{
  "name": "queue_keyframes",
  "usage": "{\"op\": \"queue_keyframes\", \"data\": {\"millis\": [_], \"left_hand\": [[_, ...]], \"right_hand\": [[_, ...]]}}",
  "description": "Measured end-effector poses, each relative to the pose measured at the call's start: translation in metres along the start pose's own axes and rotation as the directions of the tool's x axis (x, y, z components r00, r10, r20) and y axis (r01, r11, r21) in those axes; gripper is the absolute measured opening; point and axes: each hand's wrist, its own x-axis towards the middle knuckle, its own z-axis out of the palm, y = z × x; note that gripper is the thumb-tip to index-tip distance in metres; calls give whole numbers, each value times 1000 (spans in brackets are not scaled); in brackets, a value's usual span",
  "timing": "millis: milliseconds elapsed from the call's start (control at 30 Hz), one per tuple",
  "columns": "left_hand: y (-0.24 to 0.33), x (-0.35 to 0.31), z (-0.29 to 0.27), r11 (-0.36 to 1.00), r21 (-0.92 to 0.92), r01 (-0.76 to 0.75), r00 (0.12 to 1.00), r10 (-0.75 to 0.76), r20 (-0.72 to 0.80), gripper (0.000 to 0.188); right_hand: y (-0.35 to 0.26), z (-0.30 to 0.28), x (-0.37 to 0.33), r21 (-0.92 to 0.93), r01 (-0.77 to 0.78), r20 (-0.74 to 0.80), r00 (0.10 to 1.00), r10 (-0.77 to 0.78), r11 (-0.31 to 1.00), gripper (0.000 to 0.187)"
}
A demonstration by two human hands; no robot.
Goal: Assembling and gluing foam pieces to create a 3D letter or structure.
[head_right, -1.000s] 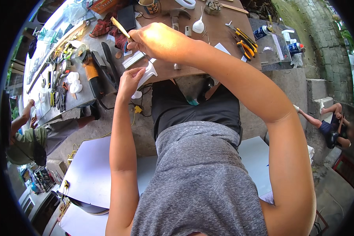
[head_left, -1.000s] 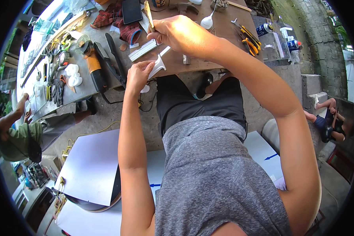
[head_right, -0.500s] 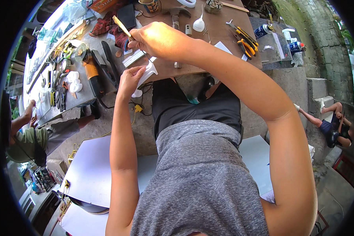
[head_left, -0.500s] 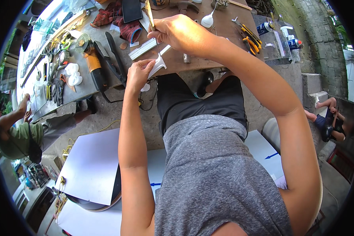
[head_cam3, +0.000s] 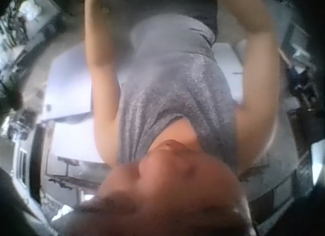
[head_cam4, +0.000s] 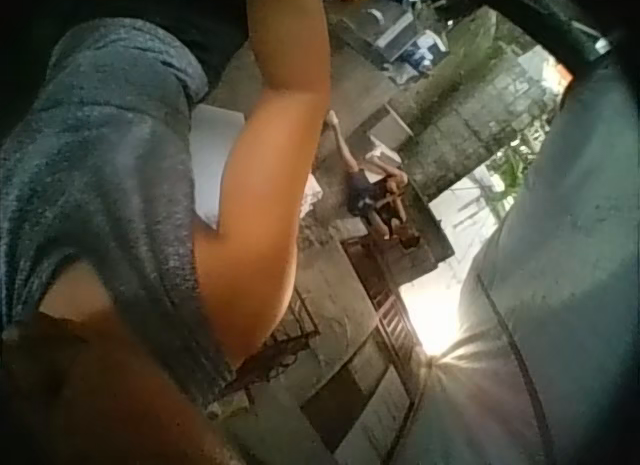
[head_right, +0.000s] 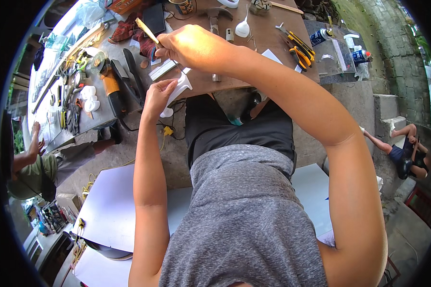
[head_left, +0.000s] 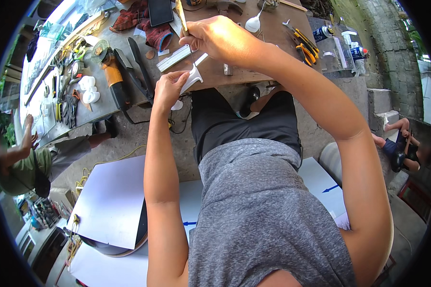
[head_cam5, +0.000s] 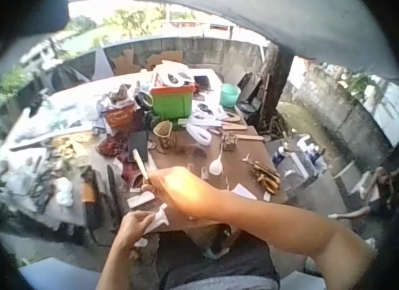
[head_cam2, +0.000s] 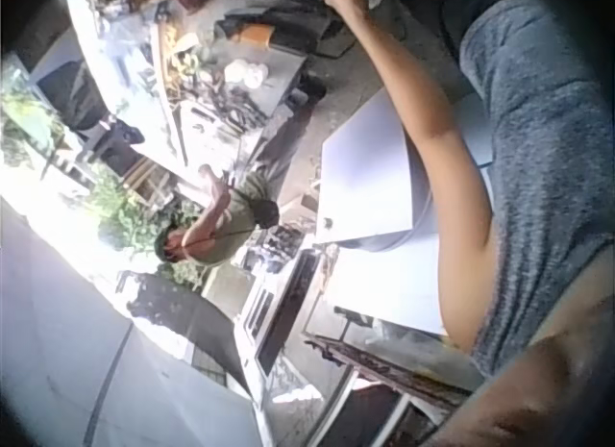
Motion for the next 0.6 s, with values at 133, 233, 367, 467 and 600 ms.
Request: {"op": "queue_keyframes", "data": {"millis": [133, 233, 367, 467, 600], "left_hand": [[-1, 0, 0, 1000, -9, -6, 1000, 6, -2, 31], [-1, 1, -1, 1000, -12, -15, 1000, 15, 0, 31], [0, 0, -1, 999, -8, -32, 999, 32, -2, 32], [2, 0, -2, 1000, -8, -25, 1000, 25, 8, 32], [-1, 2, -1, 1000, -6, -23, 1000, 23, 2, 32]], "right_hand": [[4, 5, 0, 31, 17, -23, 1000, -16, 999, 28], [4, 6, 0, -8, -45, 19, 999, 45, 999, 29], [6, 7, 0, 32, -14, -3, 1000, 14, 999, 30], [5, 7, -1, 34, -7, 2, 1000, 7, 999, 30], [6, 9, 0, 38, -2, 10, 1000, 1, 999, 28]]}}
